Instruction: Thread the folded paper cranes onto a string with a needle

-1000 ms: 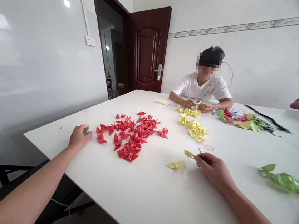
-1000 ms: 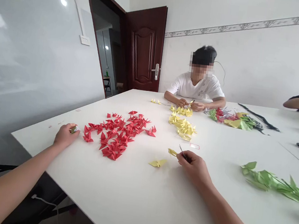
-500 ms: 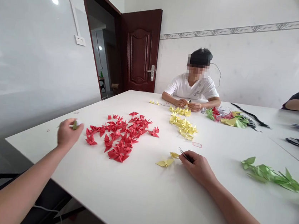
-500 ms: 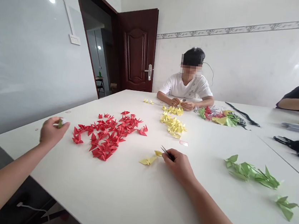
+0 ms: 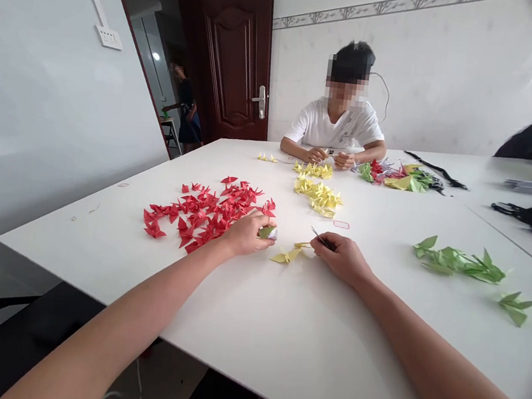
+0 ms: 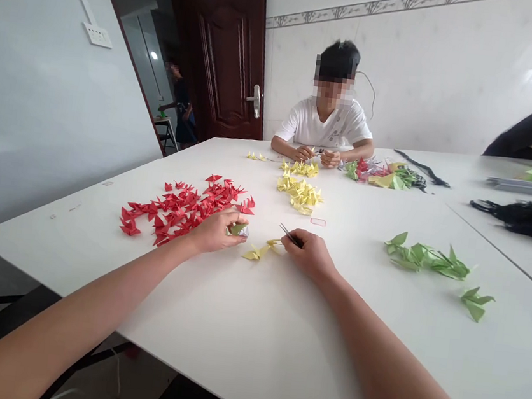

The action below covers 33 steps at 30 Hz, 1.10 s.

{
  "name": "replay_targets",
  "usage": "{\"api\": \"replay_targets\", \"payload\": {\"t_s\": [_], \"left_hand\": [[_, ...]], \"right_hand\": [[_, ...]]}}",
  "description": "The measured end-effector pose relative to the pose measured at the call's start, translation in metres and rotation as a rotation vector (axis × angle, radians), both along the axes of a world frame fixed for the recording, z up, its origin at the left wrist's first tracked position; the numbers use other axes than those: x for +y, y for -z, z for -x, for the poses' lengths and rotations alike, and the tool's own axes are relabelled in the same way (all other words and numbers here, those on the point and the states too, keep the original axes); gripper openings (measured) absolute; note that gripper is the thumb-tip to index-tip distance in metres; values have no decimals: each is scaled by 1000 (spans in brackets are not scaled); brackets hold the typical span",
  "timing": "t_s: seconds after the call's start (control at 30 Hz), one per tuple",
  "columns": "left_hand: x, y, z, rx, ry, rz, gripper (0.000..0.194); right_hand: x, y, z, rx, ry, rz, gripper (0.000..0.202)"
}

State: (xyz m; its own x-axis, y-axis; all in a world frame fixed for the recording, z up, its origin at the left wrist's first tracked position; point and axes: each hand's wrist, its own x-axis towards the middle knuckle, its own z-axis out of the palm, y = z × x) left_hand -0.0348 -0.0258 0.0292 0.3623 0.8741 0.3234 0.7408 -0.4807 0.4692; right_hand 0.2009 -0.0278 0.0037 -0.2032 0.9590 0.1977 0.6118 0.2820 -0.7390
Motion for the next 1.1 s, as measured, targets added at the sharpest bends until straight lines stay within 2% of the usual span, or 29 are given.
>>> {"api": "replay_targets", "payload": {"t_s": [0.2, 0.37, 0.53, 0.63, 0.73, 0.8, 0.97, 1.1], "left_hand": [[15, 6, -22, -67, -32, -95, 30], [17, 8, -51, -58, 55, -124, 35], [13, 8, -60, -28, 123, -138, 31], [14, 7, -54, -83, 112, -92, 33], [17, 7, -42, -146, 96, -43, 38], [20, 9, -31, -156, 47, 6, 41], [27, 12, 0, -139, -108, 141, 50], [31, 6, 11, -200, -185, 59, 47]], "right_hand": [[2, 6, 0, 185, -35, -64, 36], [2, 7, 2, 289, -55, -145, 42], [9, 9, 2, 254, -35, -241, 26], [11, 9, 2, 245, -24, -218, 23], [10, 7, 0, 301, -3, -119, 26], [10, 6, -1, 336, 23, -75, 27], [9, 5, -1, 324, 77, -85, 33], [9, 4, -2, 331, 101, -87, 36]]}}
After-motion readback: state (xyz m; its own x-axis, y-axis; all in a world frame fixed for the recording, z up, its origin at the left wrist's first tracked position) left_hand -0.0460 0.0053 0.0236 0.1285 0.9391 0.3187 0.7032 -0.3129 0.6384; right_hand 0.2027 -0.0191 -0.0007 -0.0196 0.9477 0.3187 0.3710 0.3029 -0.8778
